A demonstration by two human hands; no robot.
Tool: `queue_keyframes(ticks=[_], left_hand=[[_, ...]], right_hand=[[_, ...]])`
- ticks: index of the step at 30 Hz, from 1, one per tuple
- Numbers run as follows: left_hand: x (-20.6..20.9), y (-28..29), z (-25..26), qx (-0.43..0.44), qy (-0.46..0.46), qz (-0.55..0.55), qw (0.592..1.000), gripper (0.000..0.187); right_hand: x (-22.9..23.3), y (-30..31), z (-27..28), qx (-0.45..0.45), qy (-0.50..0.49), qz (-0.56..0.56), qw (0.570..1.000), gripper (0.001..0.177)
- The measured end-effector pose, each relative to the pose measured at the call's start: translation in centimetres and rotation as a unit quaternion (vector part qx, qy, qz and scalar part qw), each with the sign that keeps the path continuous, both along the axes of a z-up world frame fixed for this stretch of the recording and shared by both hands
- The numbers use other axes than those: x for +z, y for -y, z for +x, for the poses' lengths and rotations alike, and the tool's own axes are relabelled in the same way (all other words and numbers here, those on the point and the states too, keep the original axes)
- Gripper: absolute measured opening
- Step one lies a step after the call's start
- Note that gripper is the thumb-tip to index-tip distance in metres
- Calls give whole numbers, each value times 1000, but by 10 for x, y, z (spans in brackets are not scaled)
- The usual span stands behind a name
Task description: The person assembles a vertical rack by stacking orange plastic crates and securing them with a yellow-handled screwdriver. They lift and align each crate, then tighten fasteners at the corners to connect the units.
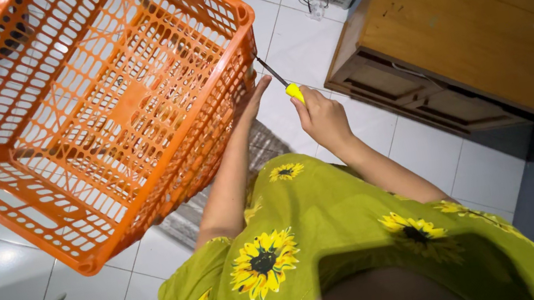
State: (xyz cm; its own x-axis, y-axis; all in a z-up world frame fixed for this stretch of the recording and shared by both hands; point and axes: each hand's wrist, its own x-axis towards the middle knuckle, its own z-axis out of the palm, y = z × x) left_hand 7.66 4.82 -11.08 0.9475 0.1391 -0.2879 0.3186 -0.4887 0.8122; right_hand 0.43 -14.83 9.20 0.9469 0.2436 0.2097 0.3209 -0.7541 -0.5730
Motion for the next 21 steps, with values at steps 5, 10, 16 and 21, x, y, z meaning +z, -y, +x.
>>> queue_keyframes(ticks=[5, 10, 16, 21], left_hand=[[-36, -2, 2, 79, 155, -59, 983, 75], [-24, -10, -2, 104, 20, -127, 986, 76], [1, -17, 3, 118, -1, -154, 981, 74], [4, -19, 6, 127, -10, -164, 978, 73]], right_hand=[[-16, 12, 26, -29, -524, 517, 676, 27], [-21, 19, 30, -26, -534, 563, 630, 29], [-25, -1, 24, -41, -287, 344, 893, 30], [-33, 2, 40, -42, -449, 434, 780, 32]])
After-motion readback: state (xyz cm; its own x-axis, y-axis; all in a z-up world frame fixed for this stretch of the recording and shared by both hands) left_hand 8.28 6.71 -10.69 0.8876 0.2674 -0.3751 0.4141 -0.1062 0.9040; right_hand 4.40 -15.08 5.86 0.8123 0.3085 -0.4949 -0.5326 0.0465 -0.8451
